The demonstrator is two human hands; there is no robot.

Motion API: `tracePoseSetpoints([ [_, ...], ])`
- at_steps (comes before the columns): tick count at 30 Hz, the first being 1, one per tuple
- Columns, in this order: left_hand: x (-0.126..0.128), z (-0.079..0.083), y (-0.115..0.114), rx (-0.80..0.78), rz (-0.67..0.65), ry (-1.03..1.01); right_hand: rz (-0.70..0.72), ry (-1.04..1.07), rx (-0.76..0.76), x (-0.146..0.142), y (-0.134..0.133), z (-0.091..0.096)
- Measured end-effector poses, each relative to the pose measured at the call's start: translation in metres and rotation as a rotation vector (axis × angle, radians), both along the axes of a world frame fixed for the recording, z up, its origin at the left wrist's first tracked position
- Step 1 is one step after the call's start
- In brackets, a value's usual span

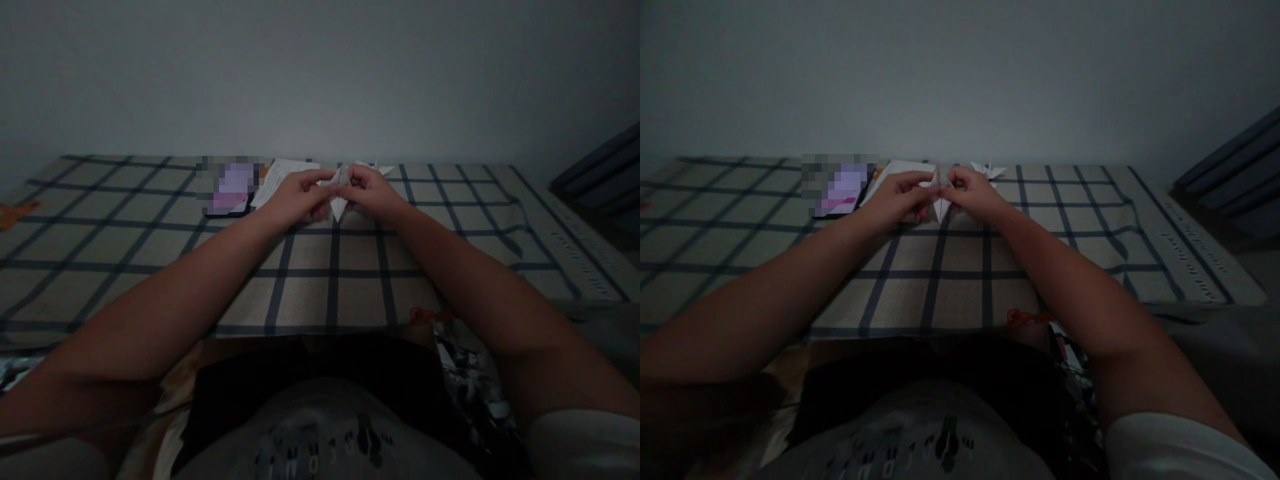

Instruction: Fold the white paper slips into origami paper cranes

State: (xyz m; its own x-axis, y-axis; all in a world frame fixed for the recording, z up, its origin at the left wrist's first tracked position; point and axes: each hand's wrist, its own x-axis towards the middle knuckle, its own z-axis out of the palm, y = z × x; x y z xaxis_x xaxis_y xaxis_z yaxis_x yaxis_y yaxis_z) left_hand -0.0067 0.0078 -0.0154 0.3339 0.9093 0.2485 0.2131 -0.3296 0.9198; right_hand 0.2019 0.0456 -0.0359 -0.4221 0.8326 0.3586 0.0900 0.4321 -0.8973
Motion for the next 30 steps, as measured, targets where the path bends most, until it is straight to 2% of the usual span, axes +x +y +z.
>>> tracePoseSetpoints([
  [4,-0.003,0.006,0.001,0.166,0.140,0.016,0.031,-0.015,0.002,-0.003,-0.004,0.000],
  [8,-0.003,0.004,0.002,0.215,0.151,0.027,0.013,-0.051,0.017,-0.002,-0.005,0.001],
  [13,-0.001,0.006,0.003,0.177,0.204,0.015,0.047,-0.093,0.018,0.000,-0.006,0.005],
  [19,0.000,0.012,0.000,0.100,0.220,0.015,-0.092,-0.132,0.252,0.003,-0.007,0.012],
  [21,0.000,0.010,0.000,0.085,0.205,0.021,-0.114,-0.156,0.286,0.004,-0.007,0.013],
  [30,-0.001,-0.001,0.007,0.155,0.220,-0.010,-0.116,-0.174,0.267,0.005,-0.010,0.015],
])
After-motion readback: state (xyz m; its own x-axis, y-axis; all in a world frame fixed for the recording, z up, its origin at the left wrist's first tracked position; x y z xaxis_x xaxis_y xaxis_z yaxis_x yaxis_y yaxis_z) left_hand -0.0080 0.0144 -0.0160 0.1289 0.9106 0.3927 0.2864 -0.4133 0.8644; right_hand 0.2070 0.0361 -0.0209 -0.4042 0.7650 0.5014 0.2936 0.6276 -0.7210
